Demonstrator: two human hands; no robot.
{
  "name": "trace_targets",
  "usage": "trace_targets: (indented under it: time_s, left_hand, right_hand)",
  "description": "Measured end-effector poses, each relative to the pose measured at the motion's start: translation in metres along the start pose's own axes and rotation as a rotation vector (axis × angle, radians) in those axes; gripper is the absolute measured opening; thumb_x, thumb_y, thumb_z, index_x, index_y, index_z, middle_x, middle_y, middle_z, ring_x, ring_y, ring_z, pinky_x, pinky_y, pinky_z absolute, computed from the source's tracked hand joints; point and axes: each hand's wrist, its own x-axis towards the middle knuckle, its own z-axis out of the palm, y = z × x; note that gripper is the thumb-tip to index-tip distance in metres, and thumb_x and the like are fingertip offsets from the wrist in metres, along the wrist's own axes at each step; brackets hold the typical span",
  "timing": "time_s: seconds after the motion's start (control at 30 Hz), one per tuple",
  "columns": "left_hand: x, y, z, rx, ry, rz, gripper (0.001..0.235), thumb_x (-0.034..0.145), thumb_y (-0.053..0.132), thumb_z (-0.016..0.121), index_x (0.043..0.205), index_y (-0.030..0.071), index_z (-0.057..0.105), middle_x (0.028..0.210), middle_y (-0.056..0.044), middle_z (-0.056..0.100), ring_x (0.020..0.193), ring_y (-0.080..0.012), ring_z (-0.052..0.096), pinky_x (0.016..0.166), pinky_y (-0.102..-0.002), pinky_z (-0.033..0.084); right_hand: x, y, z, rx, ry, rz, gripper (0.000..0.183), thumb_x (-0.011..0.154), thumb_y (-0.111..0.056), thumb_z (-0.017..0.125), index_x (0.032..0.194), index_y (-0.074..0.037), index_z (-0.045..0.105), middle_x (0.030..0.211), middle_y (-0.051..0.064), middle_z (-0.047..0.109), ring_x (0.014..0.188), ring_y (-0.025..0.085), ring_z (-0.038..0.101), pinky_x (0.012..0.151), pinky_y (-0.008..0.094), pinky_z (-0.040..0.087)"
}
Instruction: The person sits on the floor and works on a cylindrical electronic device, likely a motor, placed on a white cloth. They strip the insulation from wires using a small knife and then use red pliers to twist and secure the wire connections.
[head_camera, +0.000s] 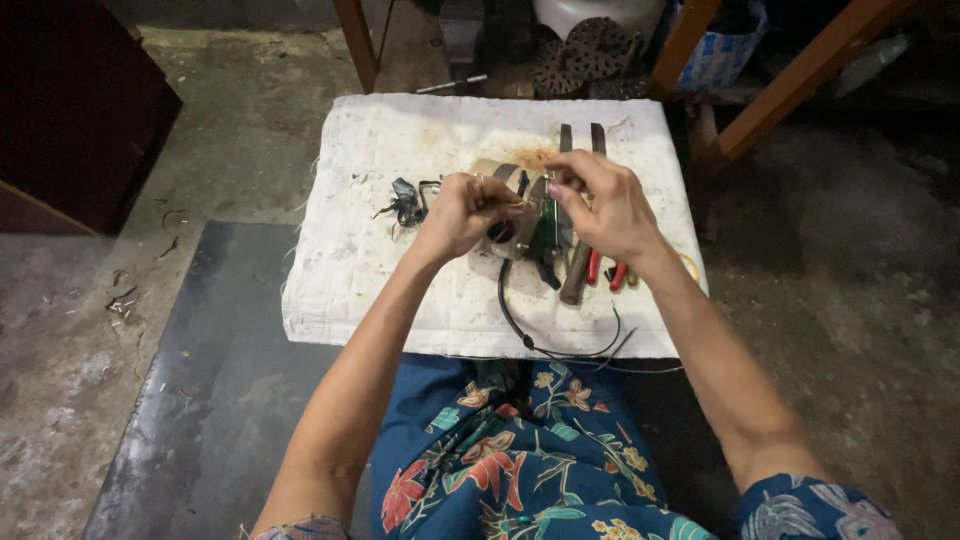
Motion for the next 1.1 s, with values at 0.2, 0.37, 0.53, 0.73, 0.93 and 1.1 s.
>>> trace_targets:
  time_s: [0.2,0.37,0.53,0.73,0.93,1.1]
  left_hand:
    - [0.004,-0.005,0.000,-0.011,-0.008,0.004,0.009,0.086,-0.004,0.075,0.095,-0.003,0.077,0.089,-0.010,0.080,0.082,-0.0109,0.075,0.075,-0.026,0.062]
    - [0.003,-0.010,-0.002,0.003,-0.019,-0.010,0.012,0.085,-0.005,0.075,0.097,-0.004,0.077,0.085,-0.009,0.079,0.078,-0.0096,0.071,0.071,-0.026,0.058]
    - [0.005,-0.013,-0.001,-0.052,-0.032,-0.009,0.009,0.086,-0.003,0.076,0.095,-0.005,0.076,0.081,-0.007,0.076,0.074,-0.0064,0.066,0.068,-0.025,0.056]
    - [0.005,-0.002,0.001,0.004,-0.019,-0.023,0.007,0.086,0.000,0.078,0.092,-0.003,0.077,0.075,-0.006,0.075,0.069,-0.0054,0.062,0.062,-0.025,0.053]
    - [0.001,0.013,0.005,0.221,0.064,0.120,0.009,0.084,0.002,0.077,0.094,0.001,0.077,0.084,-0.012,0.078,0.075,-0.0140,0.076,0.069,-0.029,0.060]
    - [-0.003,0.014,0.005,0.341,0.083,0.246,0.014,0.082,-0.004,0.074,0.095,0.000,0.077,0.086,-0.015,0.077,0.076,-0.0208,0.076,0.068,-0.032,0.059]
  right_hand:
    - [0.002,-0.017,-0.008,-0.226,0.037,-0.401,0.021,0.083,-0.004,0.079,0.103,-0.010,0.076,0.099,0.005,0.073,0.091,0.023,0.066,0.079,0.035,0.054]
    - [0.005,-0.020,-0.007,-0.326,0.071,-0.494,0.023,0.082,0.000,0.076,0.102,-0.011,0.075,0.097,0.002,0.073,0.094,0.022,0.066,0.081,0.035,0.052]
    - [0.004,-0.018,-0.008,-0.378,0.050,-0.523,0.024,0.081,0.000,0.072,0.102,-0.011,0.076,0.097,0.002,0.073,0.095,0.022,0.066,0.080,0.035,0.051]
    - [0.003,-0.010,0.003,-0.304,0.066,-0.450,0.008,0.083,-0.002,0.071,0.091,-0.005,0.070,0.086,0.006,0.069,0.084,0.024,0.062,0.074,0.037,0.050]
    - [-0.005,0.011,0.042,0.284,-0.007,0.177,0.023,0.096,-0.010,0.058,0.075,-0.002,0.059,0.062,0.004,0.057,0.052,0.013,0.050,0.049,0.033,0.039]
    - [0.000,0.022,0.047,1.117,-0.172,0.837,0.032,0.098,-0.012,0.056,0.067,-0.008,0.053,0.056,-0.005,0.045,0.044,0.007,0.037,0.039,0.026,0.026]
